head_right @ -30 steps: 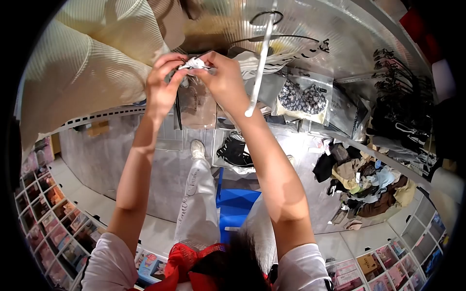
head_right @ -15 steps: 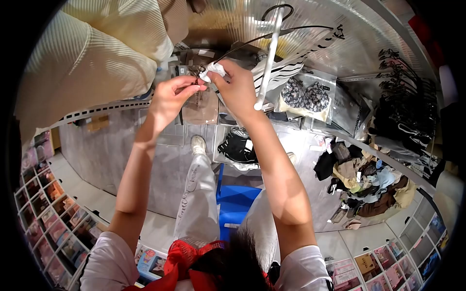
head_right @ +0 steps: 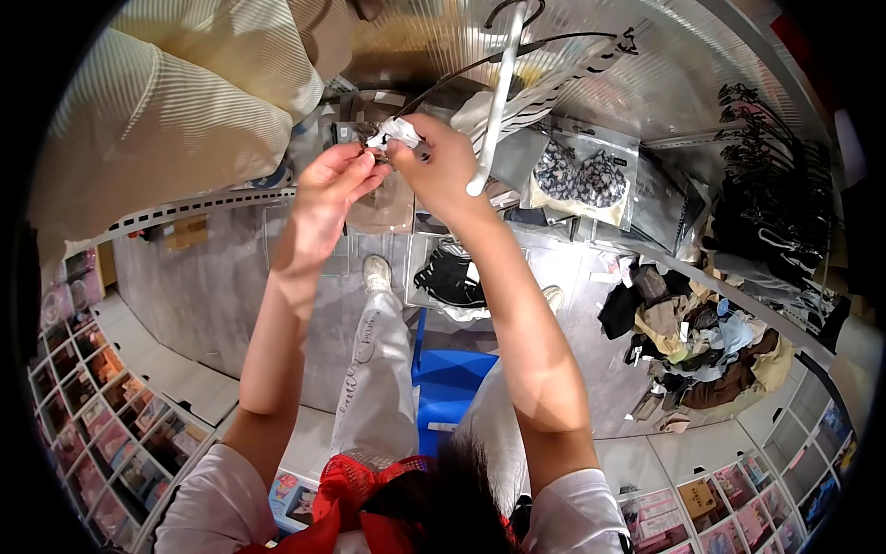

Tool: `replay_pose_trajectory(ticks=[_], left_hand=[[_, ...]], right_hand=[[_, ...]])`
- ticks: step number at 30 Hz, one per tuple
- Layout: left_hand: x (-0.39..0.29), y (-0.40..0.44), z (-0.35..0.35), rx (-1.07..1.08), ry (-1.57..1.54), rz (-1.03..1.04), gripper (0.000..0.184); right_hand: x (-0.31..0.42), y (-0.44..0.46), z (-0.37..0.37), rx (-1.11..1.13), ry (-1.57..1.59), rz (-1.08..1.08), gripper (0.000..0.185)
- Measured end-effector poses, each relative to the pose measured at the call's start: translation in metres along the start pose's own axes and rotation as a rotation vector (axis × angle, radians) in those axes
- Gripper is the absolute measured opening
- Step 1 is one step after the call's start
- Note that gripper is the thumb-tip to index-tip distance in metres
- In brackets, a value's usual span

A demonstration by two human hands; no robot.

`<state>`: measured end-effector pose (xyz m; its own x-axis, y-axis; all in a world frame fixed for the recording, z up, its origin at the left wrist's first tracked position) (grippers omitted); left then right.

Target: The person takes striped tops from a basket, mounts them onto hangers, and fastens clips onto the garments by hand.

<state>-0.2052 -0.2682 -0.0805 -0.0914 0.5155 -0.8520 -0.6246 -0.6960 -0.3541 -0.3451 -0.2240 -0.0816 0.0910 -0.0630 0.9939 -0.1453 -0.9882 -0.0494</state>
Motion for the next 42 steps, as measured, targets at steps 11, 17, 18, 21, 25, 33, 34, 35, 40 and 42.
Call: replay_pose_trajectory(ticks=[11,17,18,21,25,33,34,35,40,42], left_hand=[[-0.008,0.003,-0.019,-0.059,0.418,0.126,0.02],[-0.014,0.012,-0.022,-0.042,0.309,0.113,0.023],[-0.015,0.013,-0.021,-0.026,0.296,0.094,0.024],[-0.024,0.013,-0.02,0.004,0.337,0.023,0.026],[-0.033,0.011,-0.019,0.048,0.556,-0.045,0.026],[-0.045,-0.006,-0.003,0.045,1.436,0.398,0.019],[-0.047,-0.009,-0.001,0.039,1.456,0.394,0.019],[-0.047,-0.01,0.0,0.033,1.476,0.389,0.02],[-0.04,-0.004,-0.008,0.056,1.302,0.474,0.016],[-0.039,-0.002,-0.012,0.013,1.298,0.508,0.017]], right_hand=[[0.009,0.003,-0.001,0.054,-0.012,0.056,0.011],[0.005,0.005,0.003,-0.008,-0.023,0.06,0.014],[0.005,0.005,0.004,-0.022,-0.029,0.055,0.016],[0.006,0.006,0.004,-0.04,-0.021,0.044,0.016],[0.002,0.008,0.003,-0.035,-0.126,0.024,0.014],[0.004,0.008,0.002,-0.001,-0.166,0.111,0.014],[0.005,0.007,0.002,-0.009,-0.157,0.103,0.014],[0.006,0.007,0.002,-0.016,-0.148,0.095,0.014],[0.002,0.009,0.005,-0.045,-0.171,0.02,0.014],[0.006,0.01,0.004,-0.041,-0.187,0.032,0.015]])
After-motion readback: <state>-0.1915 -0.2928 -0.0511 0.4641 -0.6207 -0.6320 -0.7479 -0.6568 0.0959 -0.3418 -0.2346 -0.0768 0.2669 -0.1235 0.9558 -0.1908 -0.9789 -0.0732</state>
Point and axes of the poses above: each hand's wrist, its own y-axis towards the middle knuckle, its own z-axis out of the palm, x = y × z, the point moved 2 cm from there along y, towards the middle knuckle, and after that the axes turned 10 degrees about x, right-handed, at the moved point
